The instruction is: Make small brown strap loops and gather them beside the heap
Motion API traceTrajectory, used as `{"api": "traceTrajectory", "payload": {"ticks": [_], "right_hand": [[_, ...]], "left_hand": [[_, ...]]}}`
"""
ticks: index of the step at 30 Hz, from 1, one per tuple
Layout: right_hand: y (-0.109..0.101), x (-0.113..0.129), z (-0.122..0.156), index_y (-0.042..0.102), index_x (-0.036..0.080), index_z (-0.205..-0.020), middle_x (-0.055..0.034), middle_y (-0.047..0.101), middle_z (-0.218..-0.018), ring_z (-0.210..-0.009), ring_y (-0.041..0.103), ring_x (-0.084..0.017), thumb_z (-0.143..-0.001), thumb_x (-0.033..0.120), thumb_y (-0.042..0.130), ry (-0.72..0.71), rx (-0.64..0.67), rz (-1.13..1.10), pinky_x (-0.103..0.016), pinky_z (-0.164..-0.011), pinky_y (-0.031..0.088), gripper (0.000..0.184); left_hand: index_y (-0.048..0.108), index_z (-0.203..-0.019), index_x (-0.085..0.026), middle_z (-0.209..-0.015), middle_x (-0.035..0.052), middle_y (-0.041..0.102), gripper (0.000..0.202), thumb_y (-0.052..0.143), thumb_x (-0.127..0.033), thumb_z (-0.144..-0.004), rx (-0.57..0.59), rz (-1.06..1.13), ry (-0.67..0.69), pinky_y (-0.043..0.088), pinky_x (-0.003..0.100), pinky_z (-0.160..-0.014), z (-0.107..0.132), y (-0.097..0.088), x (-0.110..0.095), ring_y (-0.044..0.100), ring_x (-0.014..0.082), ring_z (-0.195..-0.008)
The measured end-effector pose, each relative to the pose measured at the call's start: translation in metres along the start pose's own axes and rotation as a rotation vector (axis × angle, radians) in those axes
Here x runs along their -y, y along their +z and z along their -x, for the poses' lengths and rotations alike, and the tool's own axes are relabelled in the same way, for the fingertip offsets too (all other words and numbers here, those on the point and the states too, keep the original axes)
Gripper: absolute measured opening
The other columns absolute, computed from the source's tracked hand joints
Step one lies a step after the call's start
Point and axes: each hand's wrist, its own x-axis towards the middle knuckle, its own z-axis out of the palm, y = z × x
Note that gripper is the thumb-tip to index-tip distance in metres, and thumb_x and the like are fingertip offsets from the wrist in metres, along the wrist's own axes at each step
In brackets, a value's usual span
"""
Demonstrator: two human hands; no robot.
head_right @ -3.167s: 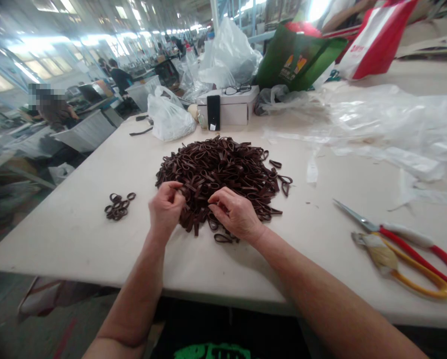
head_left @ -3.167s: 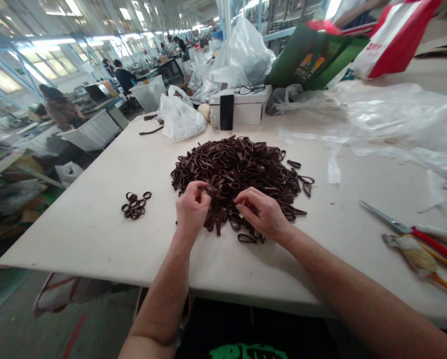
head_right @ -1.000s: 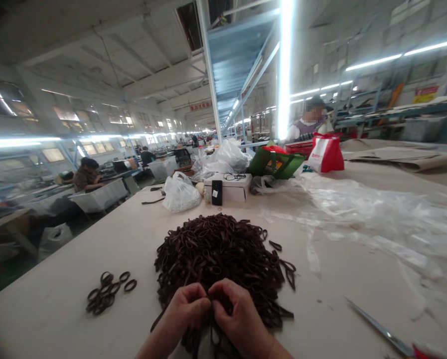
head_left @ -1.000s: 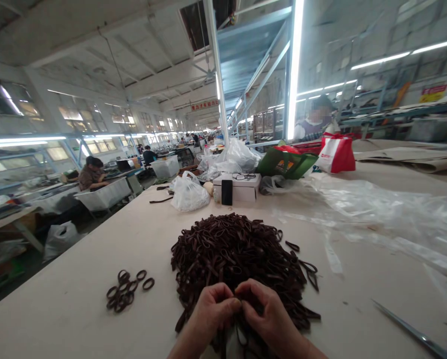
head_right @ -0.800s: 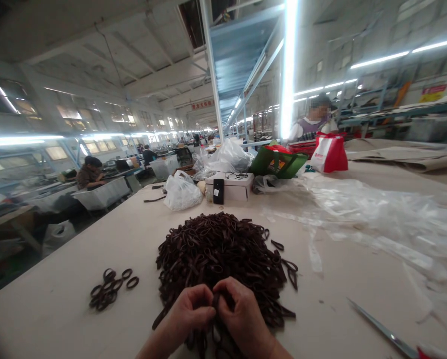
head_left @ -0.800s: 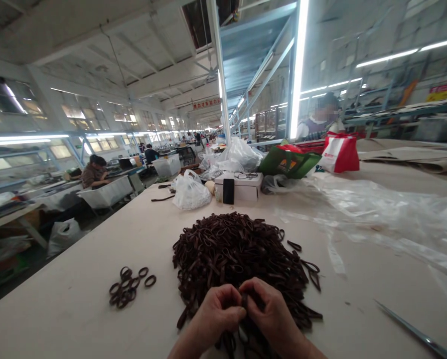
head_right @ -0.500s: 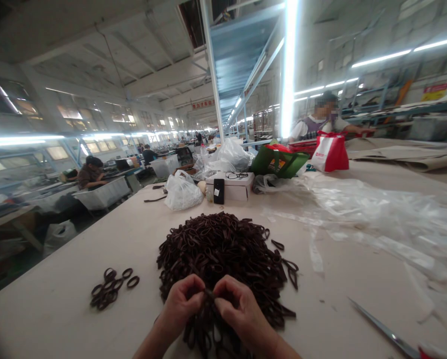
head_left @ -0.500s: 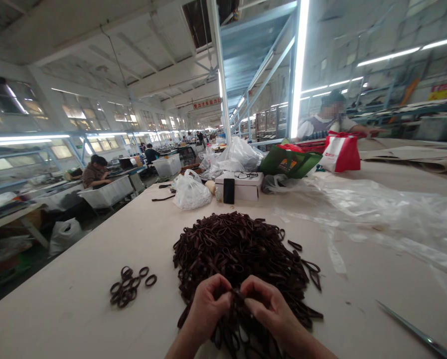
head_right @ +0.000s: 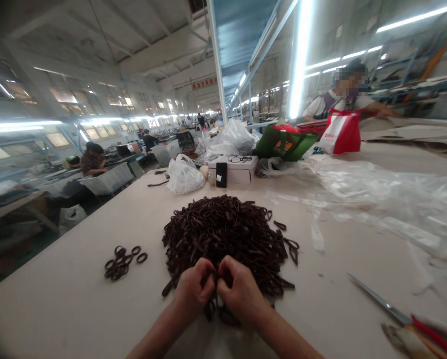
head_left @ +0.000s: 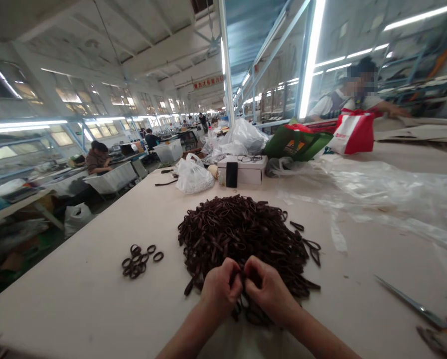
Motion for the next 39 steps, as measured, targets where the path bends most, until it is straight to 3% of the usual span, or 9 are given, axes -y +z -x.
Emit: {"api": "traceTrajectory", "payload": {"ticks": [8, 16, 19, 24, 27, 30, 33, 37, 39], "right_hand": [[-0.007, 0.007, -0.003, 0.063, 0.022, -0.082, -0.0023, 0.069, -0.082, -0.077, 0.062, -0.019, -0.078, 0.018, 0.048, 0.058, -0.031, 0.237, -0.032, -0.074, 0.046, 0.017], [-0.007, 0.011, -0.003, 0.052, 0.022, -0.075, 0.0038, 0.054, -0.063, -0.059, 0.052, -0.013, -0.079, 0.023, 0.053, 0.004, 0.039, 0.064, -0.024, -0.056, 0.042, 0.004], [-0.006, 0.007, -0.002, 0.057, 0.022, -0.091, 0.0024, 0.061, -0.072, -0.06, 0.055, -0.012, -0.082, 0.024, 0.054, -0.04, 0.046, 0.06, -0.024, -0.057, 0.046, 0.01], [-0.008, -0.007, -0.006, 0.062, 0.021, -0.1, -0.0013, 0.065, -0.08, -0.062, 0.059, -0.014, -0.086, 0.023, 0.054, -0.164, -0.064, 0.204, -0.027, -0.062, 0.049, 0.016], [-0.009, -0.013, -0.009, 0.064, 0.021, -0.097, -0.0028, 0.066, -0.081, -0.064, 0.06, -0.015, -0.087, 0.023, 0.053, -0.201, -0.083, 0.235, -0.029, -0.065, 0.05, 0.014], [-0.009, -0.016, -0.01, 0.065, 0.021, -0.096, -0.0028, 0.066, -0.08, -0.065, 0.06, -0.015, -0.088, 0.023, 0.053, -0.21, -0.083, 0.257, -0.03, -0.066, 0.05, 0.014], [-0.009, -0.016, -0.01, 0.065, 0.02, -0.094, -0.0026, 0.065, -0.078, -0.065, 0.06, -0.016, -0.087, 0.022, 0.053, -0.22, -0.084, 0.264, -0.031, -0.067, 0.05, 0.013], [-0.008, -0.016, -0.01, 0.065, 0.021, -0.093, -0.003, 0.066, -0.08, -0.067, 0.061, -0.017, -0.087, 0.022, 0.053, -0.231, -0.075, 0.271, -0.031, -0.068, 0.05, 0.013], [-0.008, -0.015, -0.01, 0.065, 0.021, -0.092, -0.0028, 0.066, -0.08, -0.067, 0.06, -0.016, -0.088, 0.022, 0.053, -0.238, -0.065, 0.267, -0.031, -0.068, 0.05, 0.013]], "left_hand": [[0.059, -0.084, -0.025, -0.066, -0.0017, 0.06, 0.005, 0.056, -0.024, -0.08, -0.114, -0.216, -0.046, 0.039, 0.026, -0.062, 0.002, 0.005, -0.008, 0.057, 0.0161, -0.059], [0.058, -0.088, -0.022, -0.068, -0.0026, 0.062, 0.008, 0.054, -0.023, -0.081, -0.205, -0.242, -0.047, 0.04, 0.023, -0.061, 0.001, -0.007, -0.009, 0.056, 0.0124, -0.057], [0.057, -0.093, -0.022, -0.07, -0.0026, 0.063, 0.012, 0.052, -0.023, -0.082, -0.361, -0.251, -0.09, 0.043, 0.022, -0.062, -0.003, -0.03, 0.007, 0.059, 0.0121, -0.059], [0.055, -0.098, -0.021, -0.065, -0.0049, 0.063, 0.014, 0.05, -0.024, -0.084, -0.583, -0.361, -0.338, 0.046, 0.023, -0.064, -0.002, -0.099, 0.064, 0.062, 0.0123, -0.056], [0.057, -0.099, -0.021, -0.064, -0.0044, 0.064, 0.016, 0.05, -0.021, -0.085, -0.544, -0.456, -0.505, 0.046, 0.024, -0.065, 0.004, -0.134, 0.095, 0.062, 0.0131, -0.054], [0.058, -0.103, -0.02, -0.069, -0.0012, 0.067, 0.018, 0.052, -0.023, -0.086, -0.508, -0.538, -0.566, 0.046, 0.025, -0.067, 0.011, -0.148, 0.106, 0.064, 0.0155, -0.061], [0.06, -0.097, -0.02, -0.075, 0.0005, 0.069, 0.02, 0.059, -0.034, -0.084, -0.424, -0.513, -0.513, 0.045, 0.026, -0.068, 0.02, -0.141, 0.094, 0.063, 0.0159, -0.066], [0.065, -0.083, -0.02, -0.072, 0.0, 0.068, 0.022, 0.066, -0.041, -0.076, -0.086, -0.389, -0.399, 0.043, 0.026, -0.065, 0.036, -0.113, 0.068, 0.061, 0.0153, -0.064], [0.065, -0.076, -0.02, -0.066, -0.0005, 0.065, 0.018, 0.065, -0.038, -0.076, -0.012, -0.382, -0.39, 0.041, 0.026, -0.063, 0.042, -0.101, 0.062, 0.058, 0.0149, -0.062]]}}
